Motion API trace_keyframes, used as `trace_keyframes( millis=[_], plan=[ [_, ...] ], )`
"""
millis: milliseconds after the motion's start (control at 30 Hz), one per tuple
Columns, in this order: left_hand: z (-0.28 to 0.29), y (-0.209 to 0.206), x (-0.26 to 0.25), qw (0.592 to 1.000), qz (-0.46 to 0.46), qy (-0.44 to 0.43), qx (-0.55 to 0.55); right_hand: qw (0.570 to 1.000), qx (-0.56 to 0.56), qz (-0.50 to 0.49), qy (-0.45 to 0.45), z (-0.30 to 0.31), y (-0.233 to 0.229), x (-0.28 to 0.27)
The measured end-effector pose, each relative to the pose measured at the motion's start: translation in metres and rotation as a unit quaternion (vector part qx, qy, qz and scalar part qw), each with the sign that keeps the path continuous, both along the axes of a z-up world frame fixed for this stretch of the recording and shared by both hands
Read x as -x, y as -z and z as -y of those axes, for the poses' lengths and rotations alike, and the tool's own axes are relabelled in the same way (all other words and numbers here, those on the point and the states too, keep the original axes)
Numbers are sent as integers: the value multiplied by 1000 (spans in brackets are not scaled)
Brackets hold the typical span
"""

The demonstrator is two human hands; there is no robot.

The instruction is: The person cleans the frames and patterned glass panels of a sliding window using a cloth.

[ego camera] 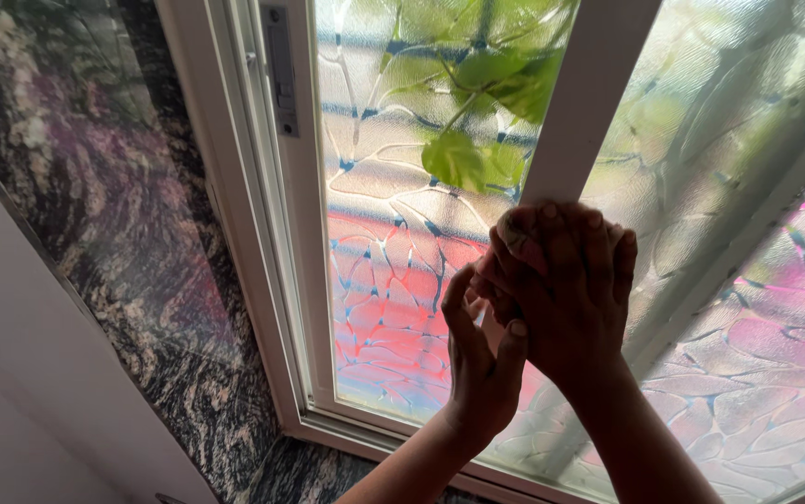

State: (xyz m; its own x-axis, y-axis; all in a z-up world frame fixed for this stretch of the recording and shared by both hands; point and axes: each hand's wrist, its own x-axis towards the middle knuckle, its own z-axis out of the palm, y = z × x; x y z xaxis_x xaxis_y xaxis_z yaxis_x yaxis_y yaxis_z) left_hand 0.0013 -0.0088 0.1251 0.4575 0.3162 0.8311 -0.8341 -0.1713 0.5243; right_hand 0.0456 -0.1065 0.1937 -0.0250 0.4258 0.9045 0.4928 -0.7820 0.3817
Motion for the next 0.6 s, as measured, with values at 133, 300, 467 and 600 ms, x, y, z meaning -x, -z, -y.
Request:
trace_keyframes(
  millis=[133,300,467,600],
  plan=[
    [2,-13,0,998,-47,44,28,1000,-1,7,8,2,-20,-1],
    [-2,-12,-2,998,-55,-1,1,1000,-17,7,-5,-2,-21,3],
    [-8,-12,-7,995,-43,78,34,998,-56,17,-4,-10,-10,5],
    [-15,-6,-4,992,-60,102,33,997,-71,23,-10,-13,4,5]
  ],
)
